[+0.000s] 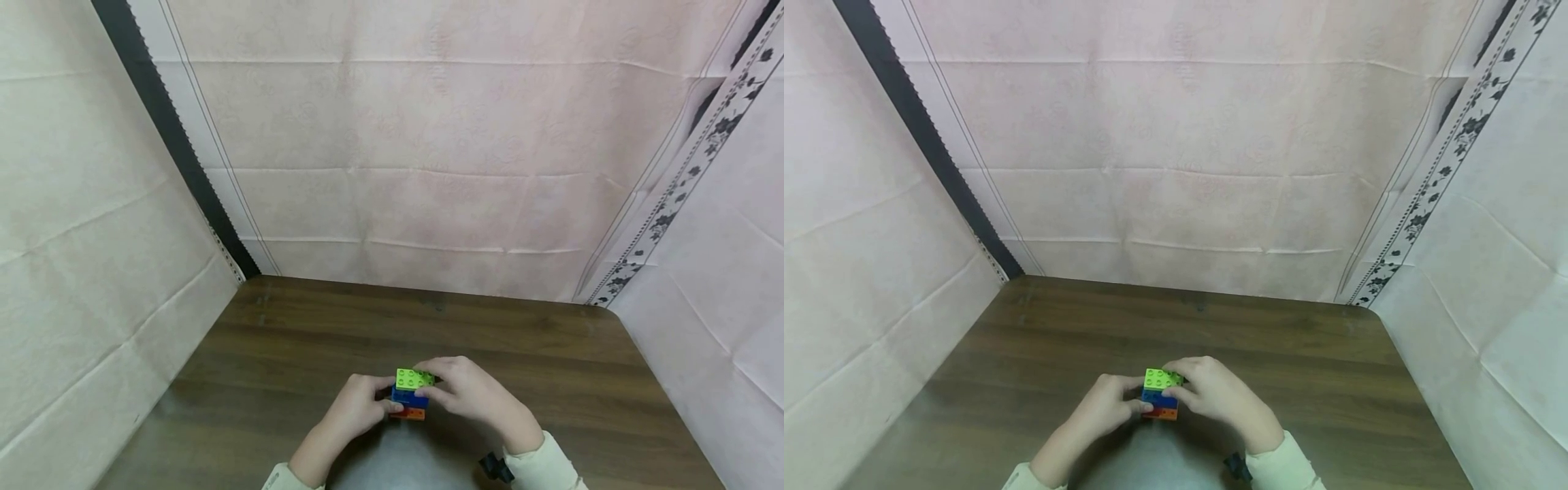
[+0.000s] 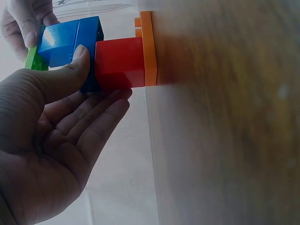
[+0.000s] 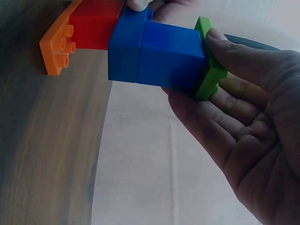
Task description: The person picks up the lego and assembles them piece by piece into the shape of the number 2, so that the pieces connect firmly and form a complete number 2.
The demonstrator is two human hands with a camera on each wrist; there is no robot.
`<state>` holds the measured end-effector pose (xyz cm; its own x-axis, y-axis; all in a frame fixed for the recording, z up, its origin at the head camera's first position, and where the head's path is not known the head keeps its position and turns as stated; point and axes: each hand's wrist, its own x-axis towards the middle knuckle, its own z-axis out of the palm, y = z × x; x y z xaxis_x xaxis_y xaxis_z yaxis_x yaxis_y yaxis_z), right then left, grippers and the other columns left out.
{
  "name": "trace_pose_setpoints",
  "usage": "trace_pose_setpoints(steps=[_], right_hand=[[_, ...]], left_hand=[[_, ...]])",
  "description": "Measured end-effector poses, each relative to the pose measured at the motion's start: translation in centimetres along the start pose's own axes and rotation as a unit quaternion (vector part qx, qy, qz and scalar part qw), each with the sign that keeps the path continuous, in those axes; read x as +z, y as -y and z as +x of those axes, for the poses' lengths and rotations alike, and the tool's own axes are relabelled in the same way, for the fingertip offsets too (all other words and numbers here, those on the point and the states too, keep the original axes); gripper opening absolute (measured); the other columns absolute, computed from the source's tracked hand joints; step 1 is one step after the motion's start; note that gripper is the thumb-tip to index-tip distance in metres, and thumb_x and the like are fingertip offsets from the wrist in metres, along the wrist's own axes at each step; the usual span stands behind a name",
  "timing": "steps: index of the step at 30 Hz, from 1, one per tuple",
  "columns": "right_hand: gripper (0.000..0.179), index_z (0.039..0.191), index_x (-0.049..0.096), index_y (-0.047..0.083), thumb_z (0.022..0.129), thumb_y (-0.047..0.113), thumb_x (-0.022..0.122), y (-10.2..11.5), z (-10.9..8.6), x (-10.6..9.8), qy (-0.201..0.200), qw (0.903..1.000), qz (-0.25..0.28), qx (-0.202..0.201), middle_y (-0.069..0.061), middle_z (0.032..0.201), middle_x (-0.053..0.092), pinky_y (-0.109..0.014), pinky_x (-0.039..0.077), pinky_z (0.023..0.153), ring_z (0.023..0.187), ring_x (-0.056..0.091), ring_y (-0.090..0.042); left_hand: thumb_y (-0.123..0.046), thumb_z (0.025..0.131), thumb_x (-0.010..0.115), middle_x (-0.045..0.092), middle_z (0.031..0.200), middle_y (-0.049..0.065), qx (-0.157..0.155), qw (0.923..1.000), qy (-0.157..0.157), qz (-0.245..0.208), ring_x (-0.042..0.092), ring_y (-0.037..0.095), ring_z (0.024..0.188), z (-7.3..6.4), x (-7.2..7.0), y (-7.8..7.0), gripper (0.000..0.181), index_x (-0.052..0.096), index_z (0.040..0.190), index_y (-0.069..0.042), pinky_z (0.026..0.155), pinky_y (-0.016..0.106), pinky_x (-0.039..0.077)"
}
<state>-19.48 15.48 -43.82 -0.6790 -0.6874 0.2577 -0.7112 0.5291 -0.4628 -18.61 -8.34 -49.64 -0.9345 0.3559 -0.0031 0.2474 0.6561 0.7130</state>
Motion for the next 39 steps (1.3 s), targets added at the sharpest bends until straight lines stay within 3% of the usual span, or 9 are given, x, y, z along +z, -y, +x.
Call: trace_pose_setpoints(steps=[7, 22, 39], right_hand=[[0.034, 0.124, 0.069, 0.012, 0.096, 0.032, 0.070, 0.07, -0.06, 0.27, -0.004, 0.9998, 0.010, 0.016, 0.002, 0.114, 0.072, -0.028, 0.057, 0.080, 0.097, 0.065, -0.002], [0.036, 0.124, 0.070, 0.012, 0.097, 0.034, 0.069, 0.06, -0.24, 0.78, -0.022, 0.9995, 0.018, 0.013, 0.002, 0.116, 0.072, -0.029, 0.057, 0.080, 0.098, 0.066, -0.003], [0.034, 0.123, 0.071, 0.016, 0.097, 0.038, 0.068, 0.09, 0.14, 0.77, -0.003, 0.9995, 0.018, 0.026, 0.007, 0.112, 0.072, -0.027, 0.056, 0.080, 0.093, 0.064, 0.001]], left_hand=[[-0.033, 0.088, 0.079, 0.072, 0.119, 0.006, 0.015, 0.9997, 0.002, 0.018, 0.066, 0.026, 0.112, 0.09, 0.00, 0.03, 0.047, 0.070, 0.128, -0.009, 0.092, 0.047, 0.054], [-0.031, 0.088, 0.079, 0.072, 0.119, 0.007, 0.010, 0.9998, 0.007, 0.012, 0.066, 0.029, 0.113, -0.07, -0.04, -0.12, 0.046, 0.070, 0.127, -0.008, 0.093, 0.049, 0.053], [-0.030, 0.088, 0.079, 0.072, 0.118, 0.007, 0.013, 0.9999, 0.006, 0.008, 0.066, 0.029, 0.113, -0.04, 0.00, -0.04, 0.045, 0.070, 0.126, -0.008, 0.093, 0.050, 0.053]])
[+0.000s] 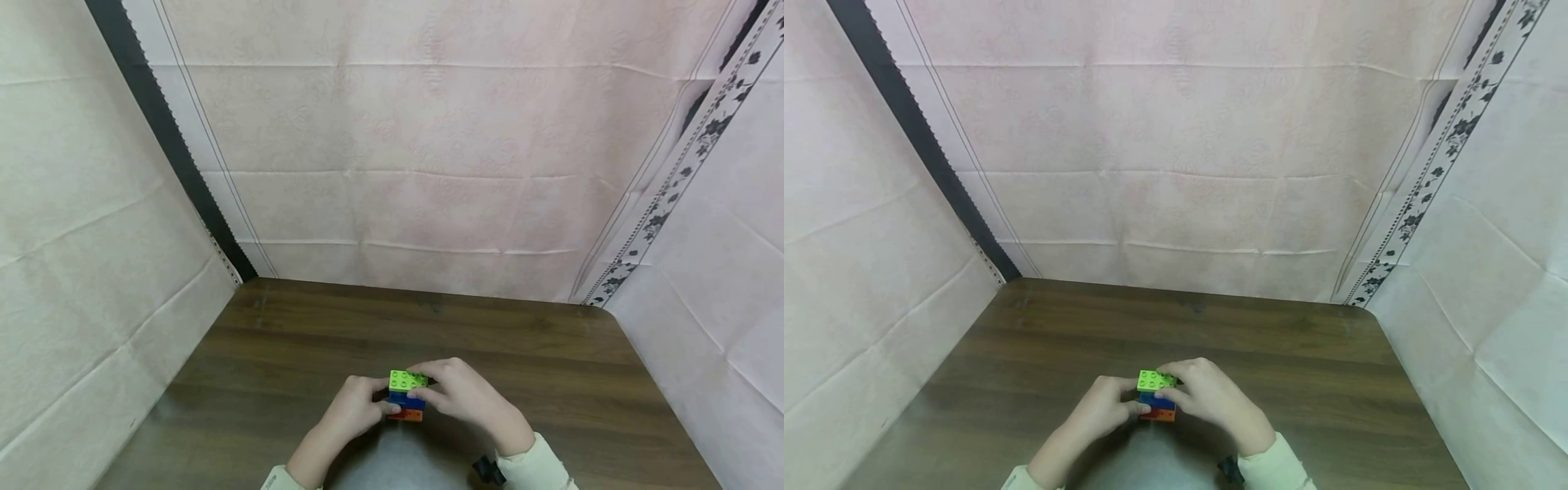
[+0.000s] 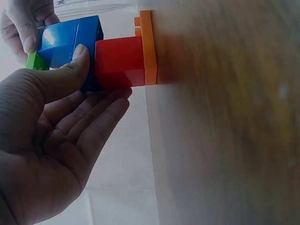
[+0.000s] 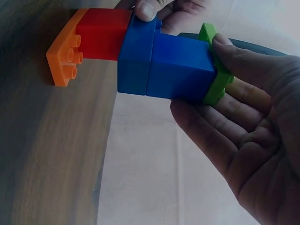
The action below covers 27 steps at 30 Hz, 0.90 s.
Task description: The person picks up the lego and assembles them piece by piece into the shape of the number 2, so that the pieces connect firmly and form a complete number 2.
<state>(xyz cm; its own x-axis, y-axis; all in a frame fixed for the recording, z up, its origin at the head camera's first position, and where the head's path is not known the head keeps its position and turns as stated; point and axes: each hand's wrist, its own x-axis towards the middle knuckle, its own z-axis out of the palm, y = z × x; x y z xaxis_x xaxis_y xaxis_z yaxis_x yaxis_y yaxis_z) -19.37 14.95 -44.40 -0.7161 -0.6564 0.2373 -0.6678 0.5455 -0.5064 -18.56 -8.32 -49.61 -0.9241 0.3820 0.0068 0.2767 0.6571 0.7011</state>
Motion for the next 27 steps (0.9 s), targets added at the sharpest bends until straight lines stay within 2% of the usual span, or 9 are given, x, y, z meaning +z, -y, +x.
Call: trace_pose_setpoints(steps=[10, 18, 22, 27], right_hand=[[0.035, 0.123, 0.071, 0.015, 0.097, 0.038, 0.068, 0.10, 0.03, 0.01, 0.004, 1.0000, 0.001, 0.008, 0.006, 0.111, 0.072, -0.029, 0.057, 0.078, 0.089, 0.063, 0.001], [0.037, 0.124, 0.070, 0.014, 0.097, 0.039, 0.067, -0.04, -0.13, 0.12, 0.000, 0.9997, 0.018, 0.014, 0.003, 0.113, 0.073, -0.035, 0.059, 0.077, 0.086, 0.063, 0.001], [0.037, 0.125, 0.070, 0.014, 0.097, 0.039, 0.067, -0.09, -0.18, 0.19, -0.005, 0.9997, 0.021, 0.015, 0.003, 0.113, 0.073, -0.034, 0.058, 0.077, 0.085, 0.063, 0.001], [0.037, 0.125, 0.070, 0.014, 0.097, 0.039, 0.067, -0.20, -0.27, 0.39, -0.011, 0.9995, 0.028, 0.011, 0.002, 0.113, 0.073, -0.025, 0.056, 0.074, 0.082, 0.062, 0.001]], left_hand=[[-0.031, 0.087, 0.079, 0.073, 0.117, 0.006, 0.019, 0.9997, -0.008, 0.014, 0.068, 0.026, 0.109, 0.11, -0.01, 0.14, 0.042, 0.073, 0.123, -0.010, 0.091, 0.046, 0.054], [-0.031, 0.088, 0.079, 0.073, 0.116, 0.006, 0.016, 0.9998, -0.005, 0.006, 0.068, 0.026, 0.109, 0.12, 0.04, 0.23, 0.042, 0.072, 0.123, -0.009, 0.090, 0.045, 0.055], [-0.031, 0.088, 0.079, 0.073, 0.116, 0.006, 0.015, 0.9998, -0.005, 0.009, 0.068, 0.026, 0.109, 0.13, -0.01, 0.23, 0.042, 0.072, 0.123, -0.009, 0.090, 0.045, 0.055], [-0.032, 0.087, 0.080, 0.073, 0.117, 0.006, 0.007, 0.9999, 0.000, 0.009, 0.067, 0.027, 0.110, 0.06, -0.12, 0.15, 0.045, 0.071, 0.125, -0.008, 0.090, 0.047, 0.054]])
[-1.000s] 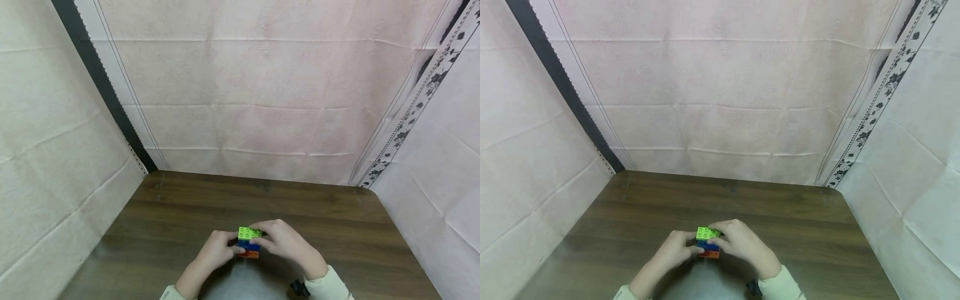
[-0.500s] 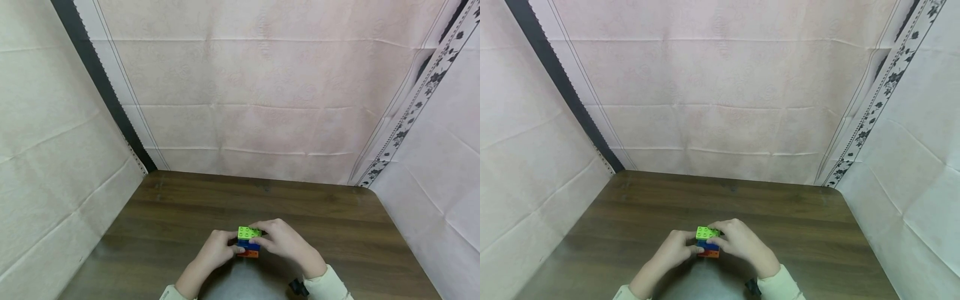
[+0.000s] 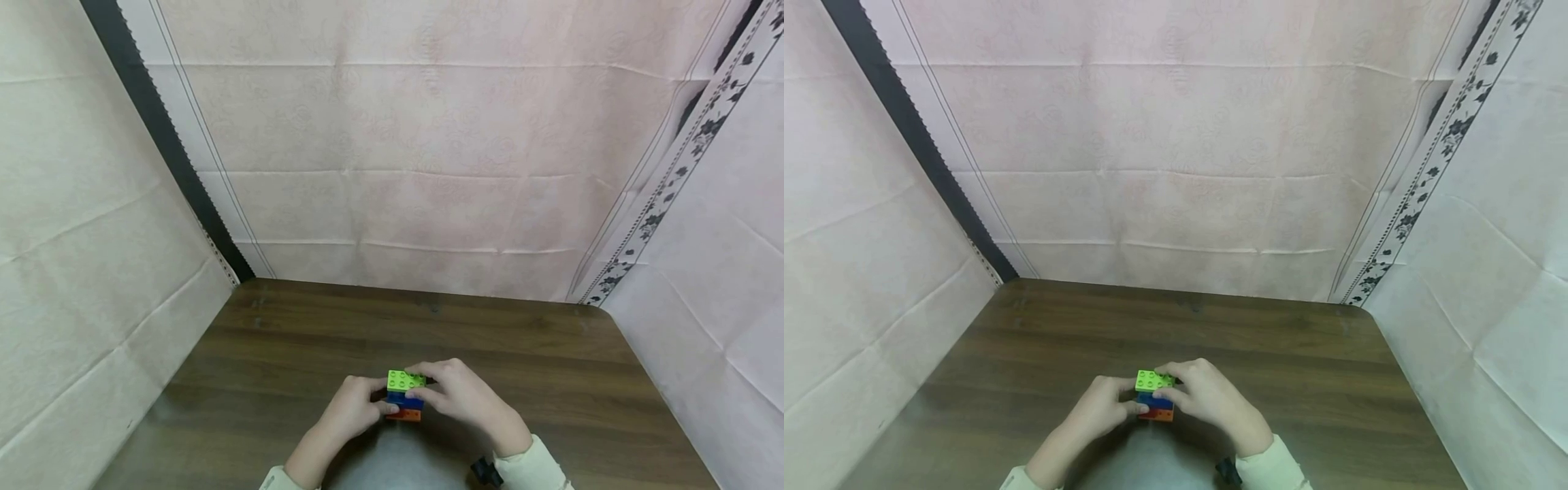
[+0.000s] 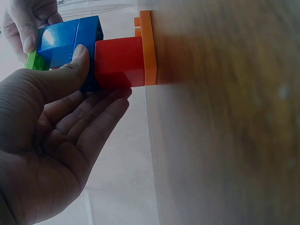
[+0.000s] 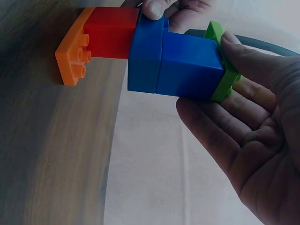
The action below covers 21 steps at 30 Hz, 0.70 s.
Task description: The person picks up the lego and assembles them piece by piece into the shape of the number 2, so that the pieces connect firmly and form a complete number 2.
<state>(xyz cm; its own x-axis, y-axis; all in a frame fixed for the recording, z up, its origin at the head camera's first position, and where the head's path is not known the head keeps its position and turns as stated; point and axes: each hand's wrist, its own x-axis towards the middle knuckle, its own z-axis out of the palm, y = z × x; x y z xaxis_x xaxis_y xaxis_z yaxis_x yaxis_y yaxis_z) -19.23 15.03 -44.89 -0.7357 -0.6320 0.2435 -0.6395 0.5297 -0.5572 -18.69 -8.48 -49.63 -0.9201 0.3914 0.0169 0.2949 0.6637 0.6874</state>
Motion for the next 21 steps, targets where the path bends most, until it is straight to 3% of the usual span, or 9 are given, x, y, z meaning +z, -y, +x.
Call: trace_pose_setpoints(steps=[6, 15, 21], right_hand=[[0.037, 0.125, 0.070, 0.014, 0.096, 0.037, 0.068, -0.02, -0.12, 0.10, -0.004, 0.9999, 0.016, 0.003, 0.000, 0.114, 0.073, -0.021, 0.053, 0.070, 0.077, 0.062, -0.003], [0.038, 0.128, 0.068, 0.016, 0.097, 0.037, 0.067, -0.16, -0.51, 0.67, -0.023, 0.9996, 0.014, 0.006, 0.002, 0.118, 0.072, -0.035, 0.059, 0.080, 0.096, 0.066, -0.002], [0.037, 0.128, 0.069, 0.016, 0.097, 0.035, 0.068, -0.38, -0.61, 0.83, -0.033, 0.9992, 0.025, -0.004, 0.002, 0.117, 0.072, -0.034, 0.059, 0.078, 0.094, 0.066, -0.001]], left_hand=[[-0.032, 0.087, 0.080, 0.072, 0.119, 0.007, -0.013, 0.9998, 0.005, -0.013, 0.066, 0.030, 0.113, -0.10, 0.00, -0.04, 0.046, 0.071, 0.126, -0.008, 0.092, 0.050, 0.053], [-0.032, 0.087, 0.080, 0.071, 0.120, 0.010, -0.016, 0.9997, 0.005, -0.018, 0.065, 0.033, 0.114, -0.08, -0.06, -0.13, 0.048, 0.070, 0.126, -0.007, 0.093, 0.052, 0.052], [-0.032, 0.086, 0.080, 0.073, 0.117, 0.007, -0.011, 0.9998, 0.002, -0.016, 0.066, 0.031, 0.112, -0.09, -0.01, -0.14, 0.047, 0.071, 0.125, -0.008, 0.092, 0.052, 0.053]])
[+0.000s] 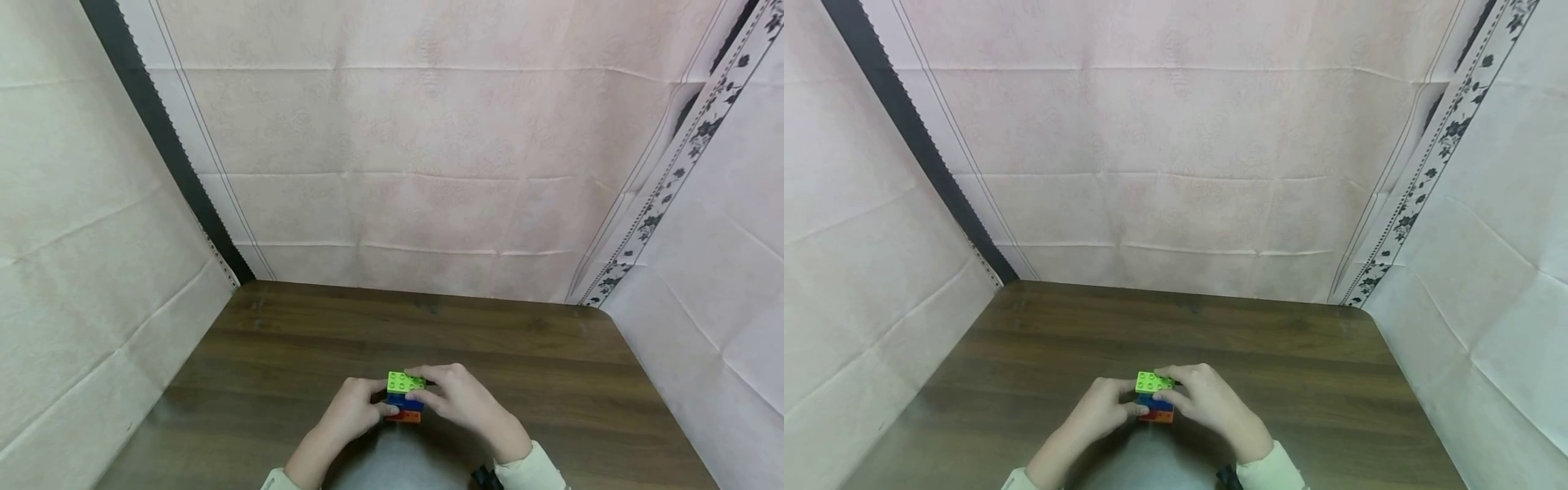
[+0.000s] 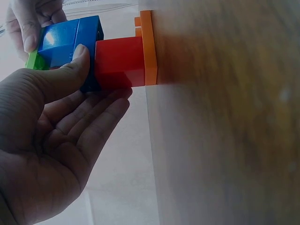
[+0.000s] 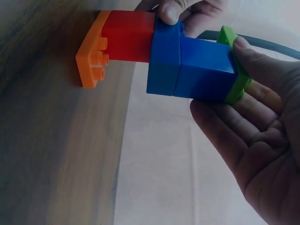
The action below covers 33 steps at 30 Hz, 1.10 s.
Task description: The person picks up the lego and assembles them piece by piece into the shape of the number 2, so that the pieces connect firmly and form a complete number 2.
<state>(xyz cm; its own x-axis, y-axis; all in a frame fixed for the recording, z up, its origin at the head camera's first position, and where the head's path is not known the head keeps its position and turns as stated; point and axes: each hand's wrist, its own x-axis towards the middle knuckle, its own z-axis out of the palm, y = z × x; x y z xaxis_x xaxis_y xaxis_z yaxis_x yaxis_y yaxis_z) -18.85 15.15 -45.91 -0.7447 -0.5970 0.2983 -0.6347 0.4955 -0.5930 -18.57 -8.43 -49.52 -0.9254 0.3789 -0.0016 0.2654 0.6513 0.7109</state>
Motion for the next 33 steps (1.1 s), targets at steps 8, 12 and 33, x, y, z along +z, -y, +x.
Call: trace_pose_setpoints(steps=[8, 12, 33], right_hand=[[0.038, 0.129, 0.068, 0.015, 0.097, 0.036, 0.067, -0.2, 0.0, -0.1, -0.007, 0.9999, -0.004, -0.011, 0.002, 0.119, 0.071, -0.032, 0.059, 0.080, 0.099, 0.067, -0.004], [0.039, 0.129, 0.068, 0.015, 0.097, 0.035, 0.068, -0.3, 0.0, -0.1, -0.012, 0.9997, -0.005, -0.020, 0.003, 0.120, 0.071, -0.034, 0.058, 0.082, 0.103, 0.067, -0.006], [0.034, 0.124, 0.066, 0.024, 0.093, 0.037, 0.073, -1.7, -1.6, -1.1, 0.026, 0.9964, 0.074, 0.031, 0.011, 0.116, 0.068, -0.033, 0.057, 0.084, 0.101, 0.068, -0.011]], left_hand=[[-0.032, 0.088, 0.079, 0.073, 0.115, 0.007, 0.009, 0.9999, -0.004, 0.003, 0.067, 0.028, 0.110, 0.2, 0.2, -0.1, 0.045, 0.071, 0.125, -0.008, 0.090, 0.049, 0.054], [-0.031, 0.088, 0.079, 0.072, 0.118, 0.006, 0.018, 0.9998, -0.005, 0.007, 0.067, 0.027, 0.111, 0.4, 0.1, 0.1, 0.044, 0.071, 0.125, -0.009, 0.091, 0.048, 0.054], [-0.024, 0.087, 0.081, 0.067, 0.112, -0.004, 0.056, 0.9949, 0.028, -0.079, 0.067, 0.015, 0.102, 0.1, -0.6, 0.9, 0.037, 0.066, 0.119, -0.014, 0.087, 0.031, 0.056]])
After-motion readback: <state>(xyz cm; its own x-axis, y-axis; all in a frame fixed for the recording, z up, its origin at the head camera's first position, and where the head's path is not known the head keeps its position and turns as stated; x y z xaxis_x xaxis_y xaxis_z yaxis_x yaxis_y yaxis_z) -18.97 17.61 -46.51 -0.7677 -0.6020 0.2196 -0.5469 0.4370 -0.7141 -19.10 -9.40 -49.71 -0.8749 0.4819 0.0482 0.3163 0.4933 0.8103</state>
